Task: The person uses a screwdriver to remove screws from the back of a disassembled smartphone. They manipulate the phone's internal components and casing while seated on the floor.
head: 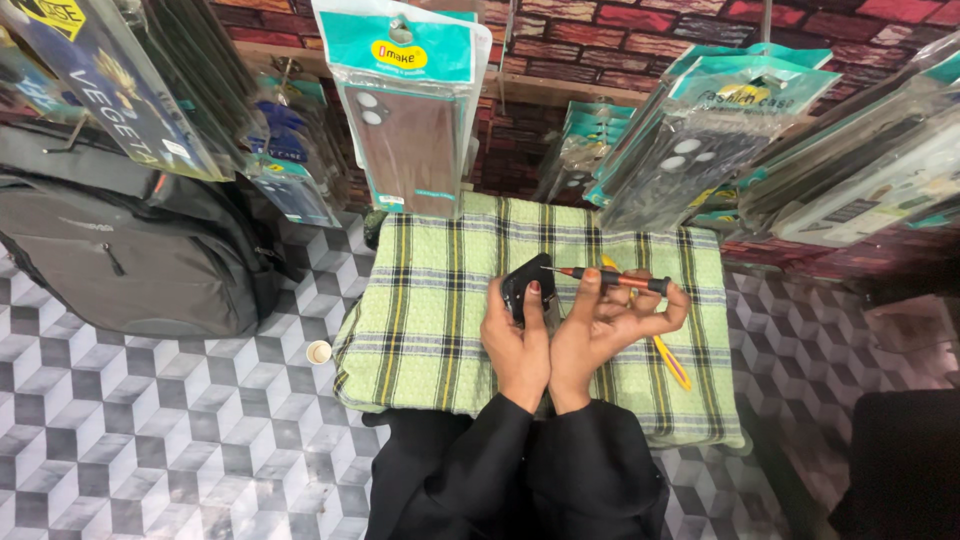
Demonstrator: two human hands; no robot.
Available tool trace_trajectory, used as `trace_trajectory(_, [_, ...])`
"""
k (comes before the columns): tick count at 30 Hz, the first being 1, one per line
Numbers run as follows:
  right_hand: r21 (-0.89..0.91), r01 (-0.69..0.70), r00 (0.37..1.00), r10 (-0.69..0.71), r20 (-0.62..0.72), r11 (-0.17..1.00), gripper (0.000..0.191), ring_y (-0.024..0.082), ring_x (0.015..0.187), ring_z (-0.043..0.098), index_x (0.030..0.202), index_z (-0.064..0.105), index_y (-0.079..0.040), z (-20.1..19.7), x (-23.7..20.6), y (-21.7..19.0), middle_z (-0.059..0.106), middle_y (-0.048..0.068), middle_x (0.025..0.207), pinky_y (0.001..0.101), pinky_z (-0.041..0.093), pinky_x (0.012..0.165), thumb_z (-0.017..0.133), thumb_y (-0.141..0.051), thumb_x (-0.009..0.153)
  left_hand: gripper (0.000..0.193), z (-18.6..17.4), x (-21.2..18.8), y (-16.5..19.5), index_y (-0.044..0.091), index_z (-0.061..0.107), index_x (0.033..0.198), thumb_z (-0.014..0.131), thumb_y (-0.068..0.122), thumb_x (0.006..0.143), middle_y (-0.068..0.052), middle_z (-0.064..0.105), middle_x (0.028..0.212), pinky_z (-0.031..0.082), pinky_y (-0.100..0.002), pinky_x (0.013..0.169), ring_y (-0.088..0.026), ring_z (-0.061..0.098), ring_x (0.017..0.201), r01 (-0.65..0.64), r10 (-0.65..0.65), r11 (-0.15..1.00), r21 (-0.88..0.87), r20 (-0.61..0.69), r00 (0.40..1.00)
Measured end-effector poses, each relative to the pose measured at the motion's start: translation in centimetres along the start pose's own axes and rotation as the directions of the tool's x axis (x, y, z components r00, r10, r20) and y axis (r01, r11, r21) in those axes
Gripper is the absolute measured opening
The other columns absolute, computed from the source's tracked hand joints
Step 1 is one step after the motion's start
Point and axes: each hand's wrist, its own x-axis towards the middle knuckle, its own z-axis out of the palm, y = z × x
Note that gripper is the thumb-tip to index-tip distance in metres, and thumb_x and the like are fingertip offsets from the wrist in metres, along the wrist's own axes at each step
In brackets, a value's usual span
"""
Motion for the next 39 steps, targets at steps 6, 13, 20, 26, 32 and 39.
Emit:
trace_trajectory(6, [0.238, -0.008, 0.998, -0.006, 0.057, 0.971, 0.081, 0.018, 0.117, 0.06, 0.148, 0.013, -0.02, 0.0, -0.1, 0.2, 0.046, 0.01, 0.132, 0.0343, 0.06, 0.098, 0.057, 0.017, 0.091, 0.023, -0.2, 0.0, 0.1, 0.001, 0.06, 0.113, 0.062, 0.021, 0.101, -0.015, 0.074, 0.091, 0.055, -0.036, 0.071, -0.023, 0.072, 0.08, -0.04, 0.04, 0.998, 0.043, 0.009, 0.999])
trace_trajectory(13, [0.07, -0.004, 1.0, 0.006, -0.02, 0.998, 0.08, 0.019, 0.112, 0.056, 0.152, 0.014, -0.022, -0.2, -0.3, 0.6, 0.046, 0.012, 0.133, 0.0302, 0.052, 0.094, 0.06, 0.018, 0.101, 0.022, 0.0, 0.1, 0.0, 0.002, 0.061, 0.113, 0.063, 0.02, 0.1, -0.015, 0.075, 0.092, 0.056, -0.036, 0.072, -0.025, 0.074, 0.081, -0.038, 0.038, 0.997, 0.069, 0.005, 0.999])
trace_trajectory(20, [0.232, -0.009, 0.998, -0.005, 0.06, 0.973, 0.082, 0.024, 0.119, 0.062, 0.155, 0.011, -0.025, 0.2, 0.1, -0.5, 0.048, 0.014, 0.137, 0.0369, 0.055, 0.102, 0.053, 0.017, 0.099, 0.022, -0.1, 0.1, 0.0, 0.002, 0.061, 0.113, 0.062, 0.02, 0.1, -0.015, 0.074, 0.092, 0.055, -0.037, 0.072, -0.024, 0.073, 0.082, -0.076, 0.075, 0.994, 0.082, 0.013, 0.997])
trace_trajectory(26, [0.246, -0.012, 0.99, -0.023, 0.14, 0.969, 0.075, 0.018, 0.097, 0.061, 0.158, 0.01, -0.029, -0.7, 2.3, -2.7, 0.061, 0.014, 0.124, 0.0333, 0.058, 0.092, 0.053, 0.004, 0.105, 0.025, -0.7, 1.1, 0.3, 0.002, 0.061, 0.113, 0.064, 0.023, 0.1, -0.013, 0.073, 0.086, 0.052, -0.034, 0.066, -0.019, 0.066, 0.073, 0.021, -0.023, 0.999, 0.031, 0.044, 0.999])
trace_trajectory(32, [-0.378, 0.243, 0.918, -0.086, 0.387, 0.893, 0.021, 0.017, 0.078, 0.053, 0.11, 0.069, -0.006, -2.7, 3.9, -2.2, 0.057, 0.009, 0.101, 0.0306, 0.044, 0.071, 0.073, 0.004, 0.092, 0.023, -0.4, 0.8, 0.4, 0.001, 0.061, 0.113, 0.064, 0.021, 0.101, -0.013, 0.073, 0.09, 0.054, -0.033, 0.071, -0.019, 0.069, 0.079, -0.072, 0.069, 0.996, 0.055, 0.062, 0.996])
trace_trajectory(39, [-0.349, 0.165, 0.908, -0.003, 0.42, 0.922, 0.013, 0.01, 0.065, 0.053, 0.101, 0.068, -0.004, -2.8, 3.5, -1.0, 0.053, 0.004, 0.093, 0.0271, 0.042, 0.057, 0.076, 0.0, 0.091, 0.021, 0.1, 0.0, 1.2, 0.002, 0.062, 0.115, 0.06, 0.019, 0.102, -0.016, 0.074, 0.097, 0.056, -0.038, 0.076, -0.03, 0.074, 0.087, -0.259, 0.235, 0.958, 0.125, 0.177, 0.956])
